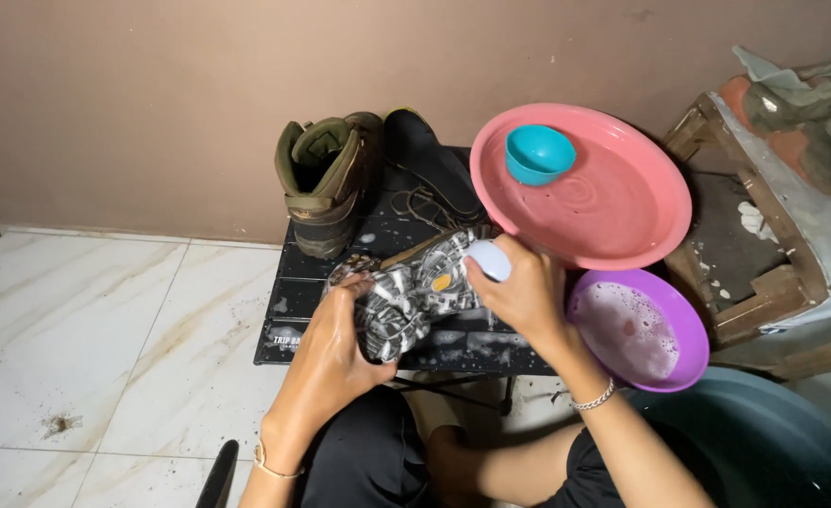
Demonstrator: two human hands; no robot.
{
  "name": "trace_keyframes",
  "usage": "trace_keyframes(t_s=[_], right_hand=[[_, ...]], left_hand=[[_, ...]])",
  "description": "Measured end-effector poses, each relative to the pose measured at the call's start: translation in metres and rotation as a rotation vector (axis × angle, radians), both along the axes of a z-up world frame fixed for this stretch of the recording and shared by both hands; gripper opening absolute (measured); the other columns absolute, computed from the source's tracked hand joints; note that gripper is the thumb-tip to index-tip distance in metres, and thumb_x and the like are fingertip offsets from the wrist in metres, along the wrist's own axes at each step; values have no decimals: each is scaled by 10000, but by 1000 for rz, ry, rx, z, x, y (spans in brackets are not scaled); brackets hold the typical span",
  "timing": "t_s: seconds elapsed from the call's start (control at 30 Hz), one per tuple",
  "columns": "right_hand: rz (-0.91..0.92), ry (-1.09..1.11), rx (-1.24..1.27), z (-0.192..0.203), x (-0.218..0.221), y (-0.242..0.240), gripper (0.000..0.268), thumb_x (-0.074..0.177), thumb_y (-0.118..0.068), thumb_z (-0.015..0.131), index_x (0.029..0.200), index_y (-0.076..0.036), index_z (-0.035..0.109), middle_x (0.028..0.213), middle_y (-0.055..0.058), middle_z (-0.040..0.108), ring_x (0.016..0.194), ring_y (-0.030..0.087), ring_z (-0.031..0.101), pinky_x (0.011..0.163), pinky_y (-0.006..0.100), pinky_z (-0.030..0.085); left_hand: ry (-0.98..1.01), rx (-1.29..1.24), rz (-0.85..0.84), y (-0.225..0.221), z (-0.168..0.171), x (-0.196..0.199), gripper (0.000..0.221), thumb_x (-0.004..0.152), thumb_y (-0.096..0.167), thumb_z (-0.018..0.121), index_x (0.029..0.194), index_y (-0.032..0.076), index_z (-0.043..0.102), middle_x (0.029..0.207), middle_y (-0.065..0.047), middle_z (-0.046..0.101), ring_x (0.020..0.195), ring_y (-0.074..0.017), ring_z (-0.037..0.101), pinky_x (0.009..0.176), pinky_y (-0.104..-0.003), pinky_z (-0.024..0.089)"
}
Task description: Cleaning the sole and upper of a hiking boot using a brush and soapy water
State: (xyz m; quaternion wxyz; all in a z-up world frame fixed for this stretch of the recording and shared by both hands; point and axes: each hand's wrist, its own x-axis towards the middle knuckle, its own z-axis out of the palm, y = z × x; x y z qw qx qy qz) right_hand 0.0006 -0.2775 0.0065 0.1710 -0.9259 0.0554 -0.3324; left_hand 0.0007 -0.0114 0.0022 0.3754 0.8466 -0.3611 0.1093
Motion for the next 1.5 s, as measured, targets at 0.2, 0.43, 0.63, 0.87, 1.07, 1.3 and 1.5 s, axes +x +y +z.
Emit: trace_keyframes(t_s=[0.2, 0.43, 0.63, 0.87, 1.07, 1.3, 1.5], right_hand=[[299, 354, 253, 19, -9, 14, 248, 796, -370, 767, 719, -157, 665, 561, 3, 633, 491, 132, 535, 480, 334, 417], [361, 186, 420, 9, -11, 23, 211, 822, -327, 759, 771, -167, 630, 574, -32, 563, 522, 103, 463, 485, 293, 408], [-31, 73, 13, 2, 4, 5, 315, 827, -453, 729, 859, -143, 682, 764, 85, 731, 706, 378, 681, 580, 528, 483], [234, 258, 240, 7, 5, -10, 287, 810, -393, 756, 744, -140, 638, 620, 11, 600, 573, 171, 528, 529, 354, 428], [204, -21, 310, 26, -6, 3, 172, 860, -287, 736, 827, -128, 682, 680, -8, 666, 620, 149, 585, 587, 320, 470], [85, 75, 76, 21, -8, -5, 240, 789, -384, 773, 813, -151, 719, 669, 68, 706, 572, 280, 639, 558, 426, 473], [246, 7, 190, 29, -23, 24, 294, 855, -322, 757, 728, -153, 554, 565, -19, 491, 523, 138, 392, 506, 320, 404]], left_hand=[[-124, 193, 169, -13, -2, -5, 1149, 543, 236, 936, 1496, 47, 321, 1176, -151, 522, 1056, -384, 554, 893, -458, 496], [-199, 373, 261, -32, -14, -1, 1244, 426, 348, 997, 1454, 18, 380, 1167, -162, 515, 1009, -390, 581, 903, -449, 504], [-363, 461, 445, -43, -18, -7, 1459, 277, 561, 991, 1498, 79, 352, 1622, -206, 244, 1440, -402, 329, 1159, -501, 298], [-148, 465, 348, -33, -8, -2, 1212, 495, 486, 983, 1463, 102, 364, 1152, -102, 477, 1036, -314, 541, 583, -463, 605], [-148, 207, 267, -12, -8, -5, 1021, 537, 345, 929, 1408, 137, 438, 1149, -80, 530, 1053, -304, 564, 462, -482, 563], [-270, 144, 185, 18, -19, -12, 980, 563, 346, 932, 1399, 136, 465, 1296, -99, 558, 1210, -295, 593, 417, -400, 581], [-255, 81, 189, 38, -31, -3, 949, 612, 435, 869, 1414, 138, 458, 1241, -95, 566, 1080, -256, 630, 501, -373, 602]])
